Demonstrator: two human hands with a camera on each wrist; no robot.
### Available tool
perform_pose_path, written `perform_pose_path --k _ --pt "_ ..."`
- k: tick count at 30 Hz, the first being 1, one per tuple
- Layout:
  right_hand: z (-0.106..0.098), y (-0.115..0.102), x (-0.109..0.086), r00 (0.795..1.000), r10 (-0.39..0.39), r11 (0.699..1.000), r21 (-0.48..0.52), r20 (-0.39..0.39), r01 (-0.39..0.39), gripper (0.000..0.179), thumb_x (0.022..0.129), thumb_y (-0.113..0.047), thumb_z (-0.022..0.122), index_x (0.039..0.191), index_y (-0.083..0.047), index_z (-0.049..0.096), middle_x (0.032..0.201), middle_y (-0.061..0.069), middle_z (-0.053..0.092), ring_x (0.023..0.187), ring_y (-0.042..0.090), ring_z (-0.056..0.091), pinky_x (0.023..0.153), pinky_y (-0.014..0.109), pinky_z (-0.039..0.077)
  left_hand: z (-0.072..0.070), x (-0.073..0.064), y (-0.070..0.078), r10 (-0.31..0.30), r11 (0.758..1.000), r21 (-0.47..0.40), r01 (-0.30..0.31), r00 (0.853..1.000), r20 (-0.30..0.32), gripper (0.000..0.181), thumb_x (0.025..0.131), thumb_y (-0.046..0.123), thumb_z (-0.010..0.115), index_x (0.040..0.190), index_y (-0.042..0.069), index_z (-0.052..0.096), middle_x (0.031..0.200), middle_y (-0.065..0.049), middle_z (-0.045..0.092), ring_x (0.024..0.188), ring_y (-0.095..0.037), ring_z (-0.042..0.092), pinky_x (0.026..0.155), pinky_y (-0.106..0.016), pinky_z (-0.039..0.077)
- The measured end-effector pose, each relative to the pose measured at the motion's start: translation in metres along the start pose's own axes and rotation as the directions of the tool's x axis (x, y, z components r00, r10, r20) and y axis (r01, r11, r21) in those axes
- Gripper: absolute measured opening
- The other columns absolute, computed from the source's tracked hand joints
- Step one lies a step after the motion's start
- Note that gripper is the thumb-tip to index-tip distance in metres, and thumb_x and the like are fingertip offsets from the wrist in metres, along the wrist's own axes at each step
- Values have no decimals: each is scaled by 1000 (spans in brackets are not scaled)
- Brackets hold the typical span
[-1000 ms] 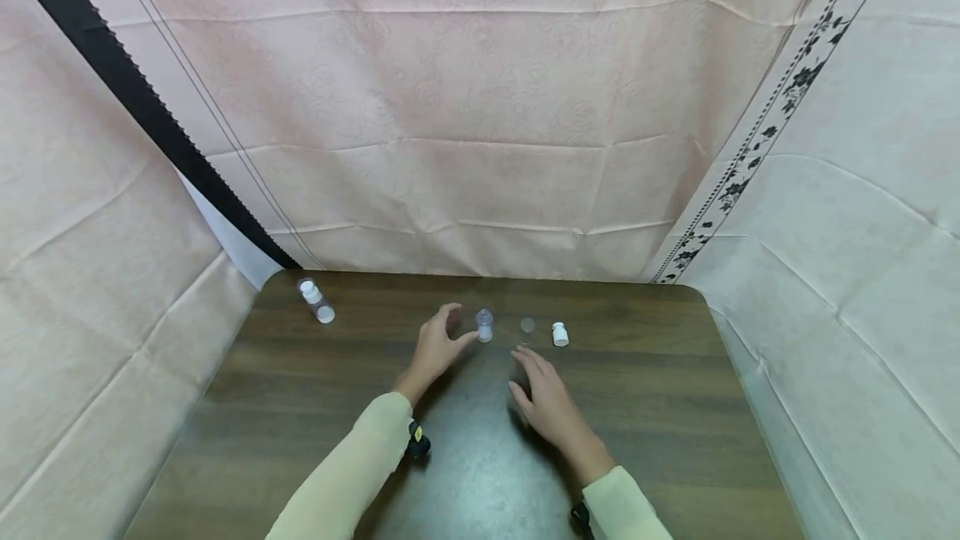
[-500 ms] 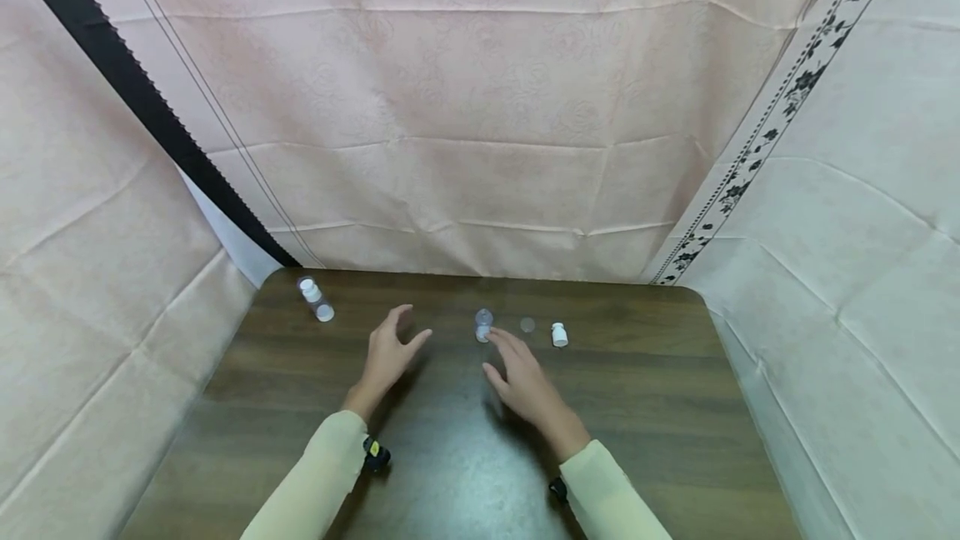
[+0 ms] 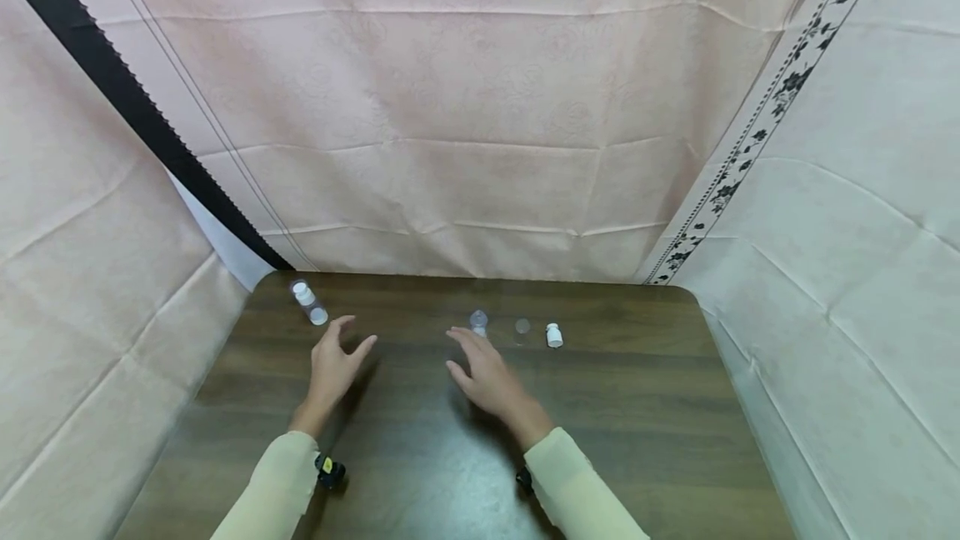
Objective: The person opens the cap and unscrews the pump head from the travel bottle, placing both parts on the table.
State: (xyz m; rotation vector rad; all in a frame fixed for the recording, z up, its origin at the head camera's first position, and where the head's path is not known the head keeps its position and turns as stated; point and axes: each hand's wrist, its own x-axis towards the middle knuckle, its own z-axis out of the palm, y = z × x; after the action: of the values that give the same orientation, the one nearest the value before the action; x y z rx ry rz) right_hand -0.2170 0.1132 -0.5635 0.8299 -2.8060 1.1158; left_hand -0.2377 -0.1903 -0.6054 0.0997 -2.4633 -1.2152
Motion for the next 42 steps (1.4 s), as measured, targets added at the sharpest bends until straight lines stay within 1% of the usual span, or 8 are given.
perform_pose_path --k 5,7,15,21,25,29,36,42 --pt "9 -5 7 1000 6 1000 6 25 -6 53 106 -27 60 154 -11 45 159 8 47 149 27 42 119 50 38 -14 4 -15 -24 1000 18 26 994 -105 56 87 23 86 130 -2 61 131 -24 67 125 -44 61 105 -57 47" --pt "12 -7 10 999 14 1000 2 33 -14 53 106 -28 59 155 -12 45 160 6 46 149 25 42 120 49 38 -19 5 -21 -36 999 23 39 991 -132 56 87 23 85 131 -2 61 130 -25 66 124 -44 61 105 -58 46" --pt "24 -15 21 998 31 999 20 59 -32 54 107 -30 58 156 -14 43 162 9 44 150 25 40 120 49 38 -40 6 -39 -117 991 42 126 979 -165 59 89 25 83 135 -2 56 136 -26 61 129 -45 56 107 -60 42" --pt "36 -21 26 993 65 996 52 98 -70 57 108 -33 56 159 -15 38 165 7 39 152 25 37 121 49 37 -53 22 -47 -188 982 -7 191 963 -195 68 90 24 82 142 -2 47 141 -27 56 132 -46 52 109 -60 40" --pt "47 -22 27 991 69 996 57 115 -76 58 107 -30 57 159 -12 37 165 10 38 152 27 37 120 51 36 -58 35 -53 -262 965 -38 259 951 -161 78 90 24 81 151 0 38 147 -28 51 136 -45 49 112 -60 39" --pt "56 -24 28 989 83 995 50 119 -89 59 107 -32 57 159 -11 37 165 10 38 152 26 37 121 50 36 -60 46 -60 -319 948 -37 317 942 -101 84 92 24 80 156 1 31 153 -28 46 141 -45 45 115 -60 37" --pt "67 -30 30 985 105 991 72 134 -116 59 107 -34 56 160 -17 35 166 8 37 153 24 36 122 49 34 -55 61 -70 -357 933 -34 358 934 12 88 93 26 78 161 4 27 160 -25 40 147 -43 40 118 -58 35" --pt "78 -35 31 981 115 988 82 156 -129 61 108 -38 55 162 -19 33 168 7 33 154 24 34 122 50 34 -51 72 -71 -378 925 -33 379 925 38 82 93 26 78 159 6 32 159 -23 43 148 -41 40 120 -57 33"
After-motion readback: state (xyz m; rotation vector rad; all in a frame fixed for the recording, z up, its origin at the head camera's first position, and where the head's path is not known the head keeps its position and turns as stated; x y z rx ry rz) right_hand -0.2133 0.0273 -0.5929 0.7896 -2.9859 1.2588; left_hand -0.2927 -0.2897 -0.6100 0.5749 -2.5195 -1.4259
